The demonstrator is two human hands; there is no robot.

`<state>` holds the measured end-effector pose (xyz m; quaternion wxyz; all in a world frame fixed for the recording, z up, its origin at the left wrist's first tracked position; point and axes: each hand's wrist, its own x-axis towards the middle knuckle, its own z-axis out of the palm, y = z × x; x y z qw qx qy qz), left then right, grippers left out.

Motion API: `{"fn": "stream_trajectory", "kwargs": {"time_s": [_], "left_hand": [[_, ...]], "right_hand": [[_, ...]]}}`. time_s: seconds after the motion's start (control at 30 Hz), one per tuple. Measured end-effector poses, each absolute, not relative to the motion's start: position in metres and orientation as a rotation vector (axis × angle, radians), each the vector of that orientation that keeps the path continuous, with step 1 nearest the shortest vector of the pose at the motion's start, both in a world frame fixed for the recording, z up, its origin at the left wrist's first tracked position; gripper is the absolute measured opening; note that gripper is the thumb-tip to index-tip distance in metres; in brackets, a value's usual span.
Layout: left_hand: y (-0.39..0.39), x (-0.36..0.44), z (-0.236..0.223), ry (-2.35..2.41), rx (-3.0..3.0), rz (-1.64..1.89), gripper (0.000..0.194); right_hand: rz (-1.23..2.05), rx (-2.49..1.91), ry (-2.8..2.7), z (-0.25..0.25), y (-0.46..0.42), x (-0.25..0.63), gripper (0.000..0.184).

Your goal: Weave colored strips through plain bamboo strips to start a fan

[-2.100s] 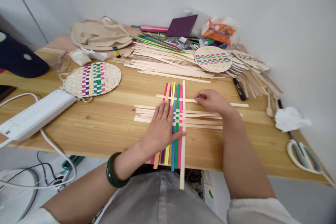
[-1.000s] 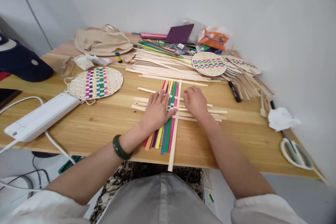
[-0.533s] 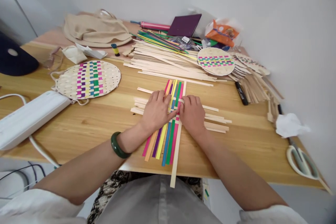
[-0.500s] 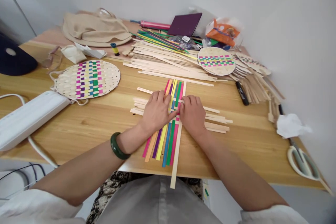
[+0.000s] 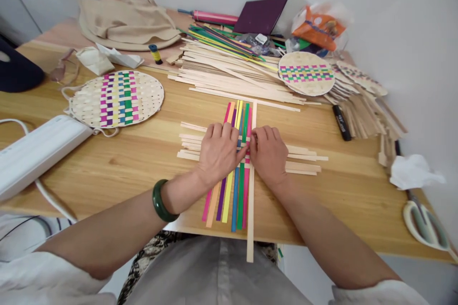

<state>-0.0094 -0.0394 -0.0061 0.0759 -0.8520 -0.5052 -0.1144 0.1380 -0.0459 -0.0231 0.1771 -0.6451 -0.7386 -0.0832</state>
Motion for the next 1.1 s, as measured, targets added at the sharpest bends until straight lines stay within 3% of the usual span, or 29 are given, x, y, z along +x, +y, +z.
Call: {"fn": "stream_trajectory", "kwargs": {"time_s": [0.2,1.1], "left_hand": [[-0.043,-0.008,-0.004,-1.551,-2.545,-0.327,0.038],[-0.046,-0.006,-0.001,-1.624,-2.548,-0.324,0.031]], "right_hand": [[-0.207,-1.633,-2.133,-0.026,-0.044,0.14,0.046],[0.102,-1.631,-1.77,-0.025,-0.023,0.152,0.011]]}}
